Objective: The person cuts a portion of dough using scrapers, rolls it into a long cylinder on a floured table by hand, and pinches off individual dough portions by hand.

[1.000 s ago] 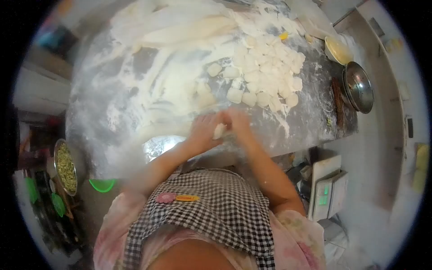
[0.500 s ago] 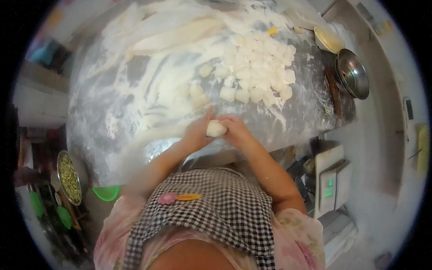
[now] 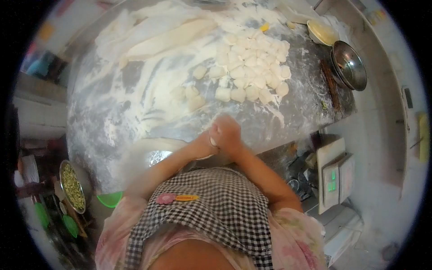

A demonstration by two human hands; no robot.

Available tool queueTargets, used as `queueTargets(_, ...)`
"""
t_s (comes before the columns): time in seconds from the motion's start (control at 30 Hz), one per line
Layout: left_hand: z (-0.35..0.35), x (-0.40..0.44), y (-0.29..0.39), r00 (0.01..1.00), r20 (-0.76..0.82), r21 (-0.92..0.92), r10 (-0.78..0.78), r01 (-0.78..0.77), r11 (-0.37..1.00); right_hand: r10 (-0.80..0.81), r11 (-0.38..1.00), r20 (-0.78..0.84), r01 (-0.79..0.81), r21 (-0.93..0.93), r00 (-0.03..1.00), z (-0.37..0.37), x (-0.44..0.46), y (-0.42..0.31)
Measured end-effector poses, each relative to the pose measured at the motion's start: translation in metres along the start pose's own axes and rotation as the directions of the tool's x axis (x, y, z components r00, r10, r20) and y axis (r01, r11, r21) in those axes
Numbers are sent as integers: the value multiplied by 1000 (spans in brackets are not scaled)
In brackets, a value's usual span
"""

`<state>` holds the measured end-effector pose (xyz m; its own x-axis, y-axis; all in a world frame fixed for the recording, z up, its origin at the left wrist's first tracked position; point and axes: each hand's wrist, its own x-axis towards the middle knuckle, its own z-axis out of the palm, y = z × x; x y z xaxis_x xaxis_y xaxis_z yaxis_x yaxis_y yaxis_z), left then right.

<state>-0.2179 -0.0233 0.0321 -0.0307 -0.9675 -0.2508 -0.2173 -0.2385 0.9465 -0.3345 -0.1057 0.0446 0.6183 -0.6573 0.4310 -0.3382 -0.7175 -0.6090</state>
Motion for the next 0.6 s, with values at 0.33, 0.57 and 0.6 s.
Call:
queueTargets(0.33, -10, 1, 32, 985, 77, 281, 157, -172, 944, 536, 787, 133, -551, 278, 834, -24, 27, 39)
queueTargets(0.57, -30, -2, 36, 973, 179, -87, 143, -129, 988, 353, -359, 800, -719, 595, 485, -21, 1, 14)
queueTargets(0.6, -31, -2, 31, 977, 145, -71, 154, -145, 987, 325, -96, 762, -782, 616, 560, -25, 3, 13)
